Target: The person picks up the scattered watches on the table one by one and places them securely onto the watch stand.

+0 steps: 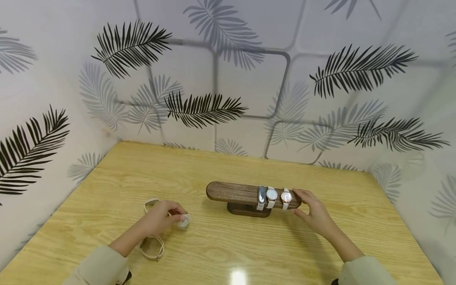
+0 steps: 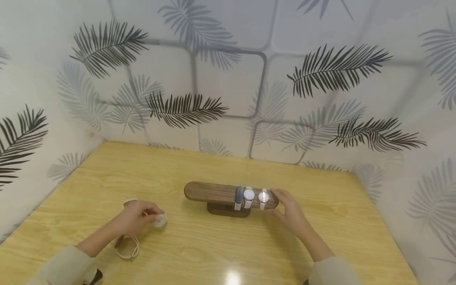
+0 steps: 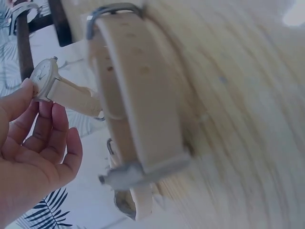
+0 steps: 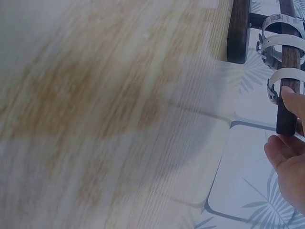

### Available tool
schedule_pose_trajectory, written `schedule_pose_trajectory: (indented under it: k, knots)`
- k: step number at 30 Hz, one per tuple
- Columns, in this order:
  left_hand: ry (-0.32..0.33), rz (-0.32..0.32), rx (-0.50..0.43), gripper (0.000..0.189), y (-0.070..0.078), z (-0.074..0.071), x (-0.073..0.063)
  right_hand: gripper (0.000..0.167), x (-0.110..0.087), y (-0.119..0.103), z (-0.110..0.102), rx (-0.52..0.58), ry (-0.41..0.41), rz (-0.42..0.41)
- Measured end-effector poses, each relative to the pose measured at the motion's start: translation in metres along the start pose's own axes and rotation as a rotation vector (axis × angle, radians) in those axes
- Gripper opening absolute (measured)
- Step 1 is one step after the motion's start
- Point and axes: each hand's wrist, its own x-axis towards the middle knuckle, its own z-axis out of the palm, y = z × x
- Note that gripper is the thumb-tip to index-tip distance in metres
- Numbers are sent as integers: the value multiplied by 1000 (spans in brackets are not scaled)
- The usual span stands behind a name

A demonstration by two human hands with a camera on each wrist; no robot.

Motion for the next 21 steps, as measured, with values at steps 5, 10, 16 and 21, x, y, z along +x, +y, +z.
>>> schedule_pose_trajectory:
  k: [5,10,16,21]
  knots:
    - [32,-111,-80,13,4,4,6,58,-2,0,1,-12,18,2]
    - [61,-220,-124,15,10,8,13,57,-1,-1,3,-28,35,-8]
    - [129,-250,-176,19,22,15,26,53,5,-5,0,-38,46,-25]
    - [235,-304,-231,18,34,23,41,51,8,-6,-1,-73,46,-39]
